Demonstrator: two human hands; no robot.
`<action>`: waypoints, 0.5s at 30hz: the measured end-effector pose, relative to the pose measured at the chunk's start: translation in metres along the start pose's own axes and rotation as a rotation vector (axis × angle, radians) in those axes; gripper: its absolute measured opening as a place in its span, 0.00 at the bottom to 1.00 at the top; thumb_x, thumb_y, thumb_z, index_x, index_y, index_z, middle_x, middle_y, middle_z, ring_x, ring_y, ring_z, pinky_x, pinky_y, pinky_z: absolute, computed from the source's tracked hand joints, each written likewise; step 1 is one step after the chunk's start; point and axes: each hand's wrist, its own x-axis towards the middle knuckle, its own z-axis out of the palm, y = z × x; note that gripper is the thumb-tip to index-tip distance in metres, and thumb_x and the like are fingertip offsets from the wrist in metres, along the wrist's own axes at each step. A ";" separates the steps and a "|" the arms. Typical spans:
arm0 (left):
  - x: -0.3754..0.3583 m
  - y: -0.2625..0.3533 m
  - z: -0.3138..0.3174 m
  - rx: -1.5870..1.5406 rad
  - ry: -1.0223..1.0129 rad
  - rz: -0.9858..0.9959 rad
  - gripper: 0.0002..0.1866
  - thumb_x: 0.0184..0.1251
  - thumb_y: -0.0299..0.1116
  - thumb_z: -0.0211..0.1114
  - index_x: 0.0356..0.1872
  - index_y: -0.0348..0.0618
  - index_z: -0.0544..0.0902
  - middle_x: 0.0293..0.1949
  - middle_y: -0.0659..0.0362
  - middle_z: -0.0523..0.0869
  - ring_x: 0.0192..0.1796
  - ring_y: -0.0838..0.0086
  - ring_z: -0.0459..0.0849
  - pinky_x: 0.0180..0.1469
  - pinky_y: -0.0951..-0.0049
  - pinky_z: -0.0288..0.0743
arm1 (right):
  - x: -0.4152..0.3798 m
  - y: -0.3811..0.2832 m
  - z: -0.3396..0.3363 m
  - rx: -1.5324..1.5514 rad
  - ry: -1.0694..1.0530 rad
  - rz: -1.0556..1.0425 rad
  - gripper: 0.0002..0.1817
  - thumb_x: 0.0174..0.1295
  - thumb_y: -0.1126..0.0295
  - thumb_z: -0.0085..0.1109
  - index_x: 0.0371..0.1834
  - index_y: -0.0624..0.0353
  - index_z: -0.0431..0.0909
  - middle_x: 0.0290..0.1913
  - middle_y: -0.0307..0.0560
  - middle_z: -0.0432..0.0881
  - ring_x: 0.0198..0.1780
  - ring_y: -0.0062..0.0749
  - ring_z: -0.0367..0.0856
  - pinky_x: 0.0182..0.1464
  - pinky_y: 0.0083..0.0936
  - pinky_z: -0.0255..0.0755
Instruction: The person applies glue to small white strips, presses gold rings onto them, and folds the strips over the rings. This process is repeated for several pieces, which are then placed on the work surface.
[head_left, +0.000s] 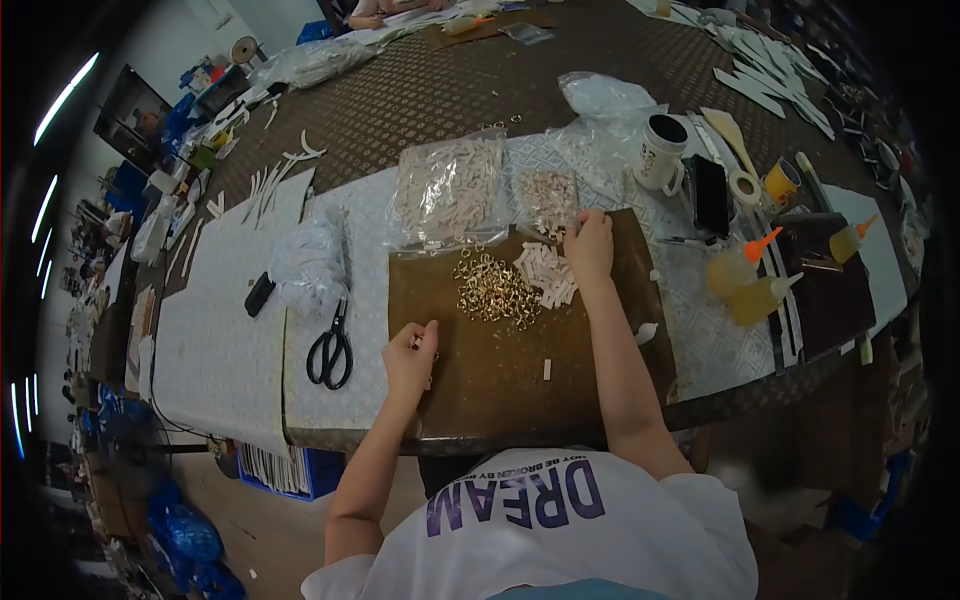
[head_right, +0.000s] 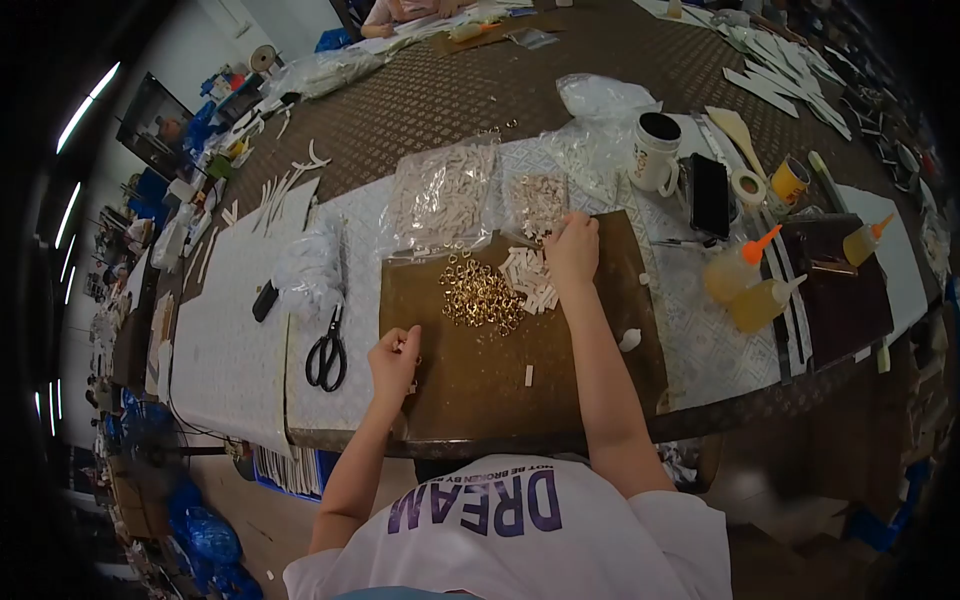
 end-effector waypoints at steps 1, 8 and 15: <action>0.009 0.002 -0.008 -0.306 -0.043 -0.224 0.16 0.64 0.40 0.66 0.21 0.49 0.71 0.15 0.66 0.69 0.15 0.78 0.68 0.16 0.75 0.58 | -0.001 0.002 0.001 0.046 0.001 0.006 0.14 0.60 0.71 0.59 0.46 0.61 0.69 0.46 0.54 0.70 0.45 0.49 0.76 0.46 0.39 0.72; 0.053 0.027 0.010 -1.705 -0.510 -0.968 0.15 0.72 0.41 0.52 0.25 0.49 0.71 0.19 0.68 0.67 0.20 0.81 0.65 0.16 0.82 0.52 | -0.001 0.003 0.014 0.299 0.129 -0.163 0.07 0.62 0.73 0.57 0.41 0.61 0.73 0.42 0.51 0.73 0.38 0.43 0.79 0.41 0.34 0.74; 0.081 0.082 0.113 -1.479 -0.453 -1.022 0.10 0.69 0.35 0.56 0.29 0.43 0.76 0.25 0.63 0.75 0.25 0.78 0.73 0.20 0.84 0.68 | 0.001 0.002 0.014 0.384 0.226 -0.164 0.06 0.60 0.72 0.62 0.35 0.63 0.78 0.34 0.46 0.77 0.31 0.34 0.78 0.37 0.28 0.73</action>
